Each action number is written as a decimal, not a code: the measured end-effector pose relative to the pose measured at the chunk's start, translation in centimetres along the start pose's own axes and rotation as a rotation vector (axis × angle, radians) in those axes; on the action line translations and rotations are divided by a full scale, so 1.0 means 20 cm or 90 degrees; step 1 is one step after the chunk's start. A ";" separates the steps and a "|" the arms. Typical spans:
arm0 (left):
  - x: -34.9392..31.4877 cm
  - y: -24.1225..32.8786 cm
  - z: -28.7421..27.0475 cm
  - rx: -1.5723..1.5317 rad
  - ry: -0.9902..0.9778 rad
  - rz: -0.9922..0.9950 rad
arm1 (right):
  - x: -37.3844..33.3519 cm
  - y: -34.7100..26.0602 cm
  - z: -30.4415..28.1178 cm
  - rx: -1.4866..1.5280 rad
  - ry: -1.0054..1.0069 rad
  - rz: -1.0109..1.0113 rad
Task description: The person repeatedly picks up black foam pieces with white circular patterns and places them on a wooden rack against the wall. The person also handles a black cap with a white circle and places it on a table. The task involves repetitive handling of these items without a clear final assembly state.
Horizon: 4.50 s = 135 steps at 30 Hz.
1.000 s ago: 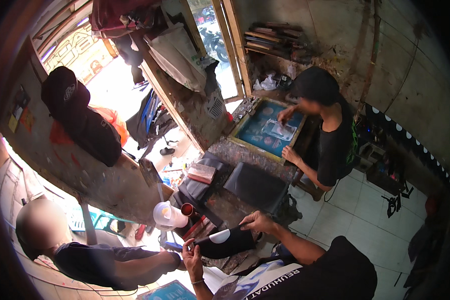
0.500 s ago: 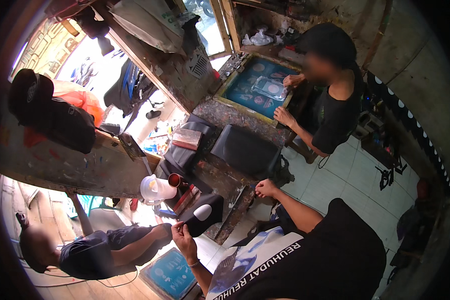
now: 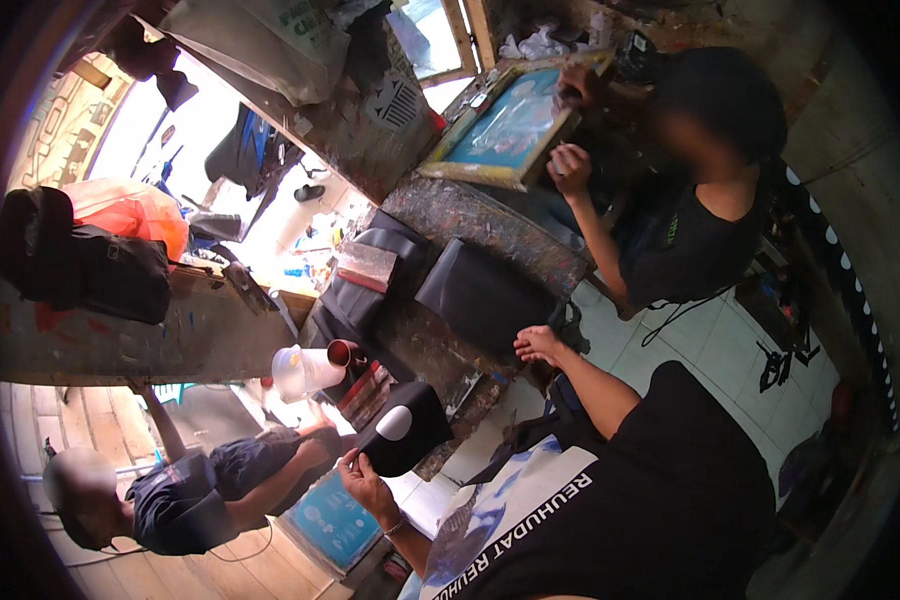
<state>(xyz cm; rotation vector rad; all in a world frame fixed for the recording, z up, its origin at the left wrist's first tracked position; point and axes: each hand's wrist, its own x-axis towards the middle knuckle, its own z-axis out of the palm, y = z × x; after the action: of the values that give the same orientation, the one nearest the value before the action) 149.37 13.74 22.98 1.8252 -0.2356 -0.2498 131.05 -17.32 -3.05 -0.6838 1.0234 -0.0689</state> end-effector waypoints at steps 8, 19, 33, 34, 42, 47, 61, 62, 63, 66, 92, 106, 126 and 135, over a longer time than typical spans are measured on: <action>-0.15 0.00 -0.04 0.002 0.095 -0.049 | 0.13 -0.09 -0.01 -0.018 0.071 0.050; -0.13 0.02 -0.07 0.048 0.095 -0.078 | 0.18 -0.03 0.02 0.643 -0.123 -0.093; -0.26 -0.08 -0.45 0.070 0.092 -0.132 | 0.35 0.45 0.76 -0.066 0.258 0.112; -0.26 -0.11 -0.47 0.070 0.069 -0.111 | 0.37 0.47 0.81 -0.032 0.318 0.138; -0.25 -0.19 -0.78 0.128 -0.002 -0.031 | -0.14 0.23 0.91 0.387 -0.046 -0.187; 0.00 -0.27 -0.54 0.169 -0.138 0.041 | -0.75 -0.10 0.58 0.466 -0.183 -0.321; -0.78 0.21 1.00 0.106 -0.711 0.406 | -2.27 0.45 -0.88 -0.198 0.713 -0.618; -0.90 0.23 1.12 0.100 -0.752 0.404 | -2.37 0.53 -1.00 -0.228 0.723 -0.568; -1.03 0.24 1.24 0.023 -0.783 0.388 | -2.47 0.60 -1.12 -0.259 0.729 -0.516; -1.39 0.26 1.57 -0.079 -0.829 0.386 | -2.70 0.80 -1.42 -0.329 0.802 -0.424; -2.12 0.90 3.41 -0.018 -0.649 0.354 | -2.93 -1.62 -3.35 -0.333 0.926 -0.885; -2.37 1.02 3.89 -0.035 -0.364 0.212 | -2.15 -2.45 -3.89 -0.082 0.494 -0.885; -2.55 1.44 4.09 -0.077 -0.401 0.176 | -2.29 -1.88 -3.87 -0.127 0.059 -0.558; -2.55 1.51 4.17 -0.293 -0.477 0.061 | -2.58 -2.00 -3.90 -0.295 0.115 -0.642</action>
<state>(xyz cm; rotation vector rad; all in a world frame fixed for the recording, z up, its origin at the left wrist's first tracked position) 75.34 -56.31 32.89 1.1969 -0.7196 -0.8461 50.81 -68.76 32.44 -1.5947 0.7757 -0.7990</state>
